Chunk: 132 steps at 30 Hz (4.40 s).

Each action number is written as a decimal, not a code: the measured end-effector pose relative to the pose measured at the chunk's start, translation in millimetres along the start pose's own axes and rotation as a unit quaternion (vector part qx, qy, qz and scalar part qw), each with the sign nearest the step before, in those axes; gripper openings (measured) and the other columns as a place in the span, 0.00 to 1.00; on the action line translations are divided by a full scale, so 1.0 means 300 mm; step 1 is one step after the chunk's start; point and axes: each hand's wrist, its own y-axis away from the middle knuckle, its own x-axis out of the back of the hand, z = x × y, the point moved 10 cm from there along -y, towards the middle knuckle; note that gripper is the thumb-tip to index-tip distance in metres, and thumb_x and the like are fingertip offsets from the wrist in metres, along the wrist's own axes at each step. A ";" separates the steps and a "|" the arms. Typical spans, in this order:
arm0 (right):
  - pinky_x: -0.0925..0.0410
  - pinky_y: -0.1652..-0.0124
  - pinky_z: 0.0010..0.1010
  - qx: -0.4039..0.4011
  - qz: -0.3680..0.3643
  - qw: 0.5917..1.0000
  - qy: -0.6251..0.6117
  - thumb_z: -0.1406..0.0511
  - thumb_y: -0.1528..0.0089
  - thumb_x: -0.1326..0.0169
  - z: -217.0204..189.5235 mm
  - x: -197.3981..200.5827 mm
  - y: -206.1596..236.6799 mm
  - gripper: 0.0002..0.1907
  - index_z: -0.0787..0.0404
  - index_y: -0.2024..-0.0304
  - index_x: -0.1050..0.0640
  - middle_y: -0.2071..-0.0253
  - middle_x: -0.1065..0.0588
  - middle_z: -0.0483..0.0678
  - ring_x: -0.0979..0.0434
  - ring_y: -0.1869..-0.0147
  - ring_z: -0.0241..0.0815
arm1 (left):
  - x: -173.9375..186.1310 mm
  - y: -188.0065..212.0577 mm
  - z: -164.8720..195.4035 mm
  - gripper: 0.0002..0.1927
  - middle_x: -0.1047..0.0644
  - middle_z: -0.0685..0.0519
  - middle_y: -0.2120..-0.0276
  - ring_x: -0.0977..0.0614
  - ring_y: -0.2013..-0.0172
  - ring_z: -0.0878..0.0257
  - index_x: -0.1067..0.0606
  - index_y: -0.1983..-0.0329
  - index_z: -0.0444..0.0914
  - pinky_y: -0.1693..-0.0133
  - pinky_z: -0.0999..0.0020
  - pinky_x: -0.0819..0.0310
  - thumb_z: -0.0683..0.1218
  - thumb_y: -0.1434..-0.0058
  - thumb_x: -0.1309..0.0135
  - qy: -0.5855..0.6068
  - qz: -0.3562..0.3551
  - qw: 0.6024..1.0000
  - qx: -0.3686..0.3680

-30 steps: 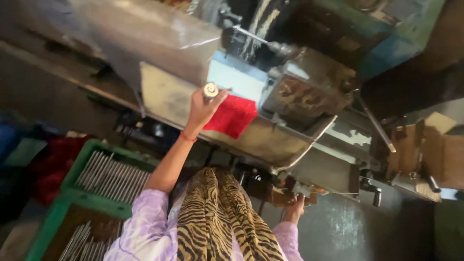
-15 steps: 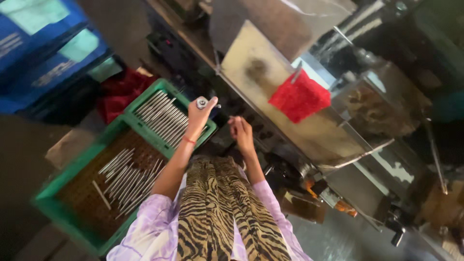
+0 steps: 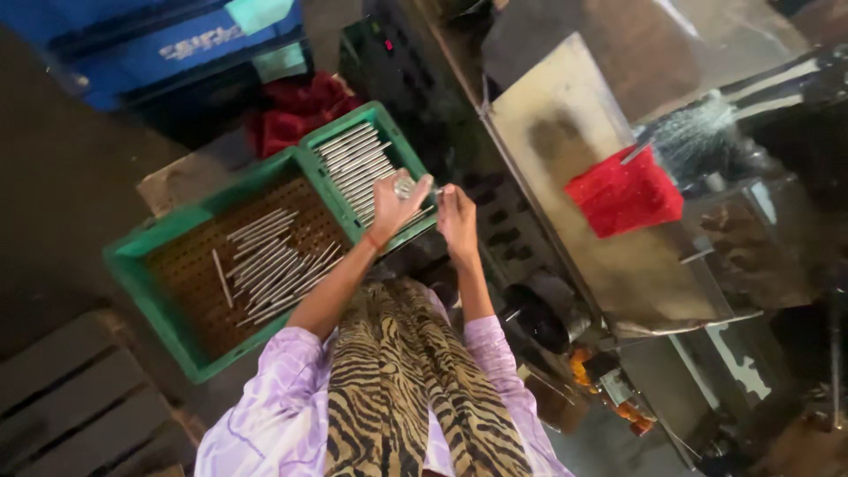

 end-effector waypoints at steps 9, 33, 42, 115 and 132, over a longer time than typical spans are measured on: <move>0.51 0.82 0.20 0.050 -0.009 0.985 -0.168 0.52 0.30 0.54 -0.055 -0.151 0.056 0.21 0.57 0.43 0.25 0.82 0.43 0.32 0.47 0.83 0.23 | 0.064 0.034 -0.085 0.25 0.36 0.65 0.82 0.39 0.80 0.76 0.38 0.82 0.43 0.79 0.72 0.51 0.45 0.36 0.36 0.140 0.104 0.975 0.140; 0.45 0.80 0.22 0.229 0.288 0.920 -0.137 0.68 0.34 0.40 -0.135 0.274 0.376 0.09 0.64 0.53 0.24 0.76 0.34 0.38 0.44 0.81 0.25 | 0.028 0.353 -0.314 0.15 0.20 0.42 0.62 0.20 0.58 0.41 0.20 0.58 0.39 0.51 0.49 0.27 0.35 0.47 0.49 -0.303 -0.293 0.906 -0.046; 0.41 0.76 0.22 0.169 0.343 0.924 -0.001 0.66 0.33 0.41 -0.024 0.361 0.522 0.12 0.68 0.51 0.22 0.73 0.30 0.40 0.38 0.77 0.27 | 0.677 0.348 -0.360 0.10 0.18 0.47 0.57 0.17 0.65 0.50 0.21 0.51 0.42 0.60 0.55 0.22 0.48 0.29 0.51 -0.398 -0.064 0.901 0.159; 0.36 0.75 0.42 0.427 0.171 0.777 0.430 0.57 0.26 0.52 -0.328 0.209 0.587 0.17 0.63 0.63 0.30 0.77 0.33 0.53 0.30 0.77 0.55 | -0.332 0.330 0.191 0.10 0.35 0.61 0.78 0.38 0.82 0.76 0.27 0.55 0.39 0.81 0.77 0.48 0.46 0.35 0.39 0.216 -0.413 0.824 0.323; 0.37 0.73 0.33 0.264 0.059 0.887 0.373 0.57 0.31 0.48 -0.460 0.191 0.709 0.19 0.63 0.71 0.24 0.78 0.30 0.49 0.28 0.77 0.44 | -0.305 0.325 0.483 0.11 0.33 0.63 0.69 0.36 0.71 0.77 0.27 0.51 0.37 0.72 0.79 0.44 0.40 0.33 0.38 0.246 -0.402 0.869 0.154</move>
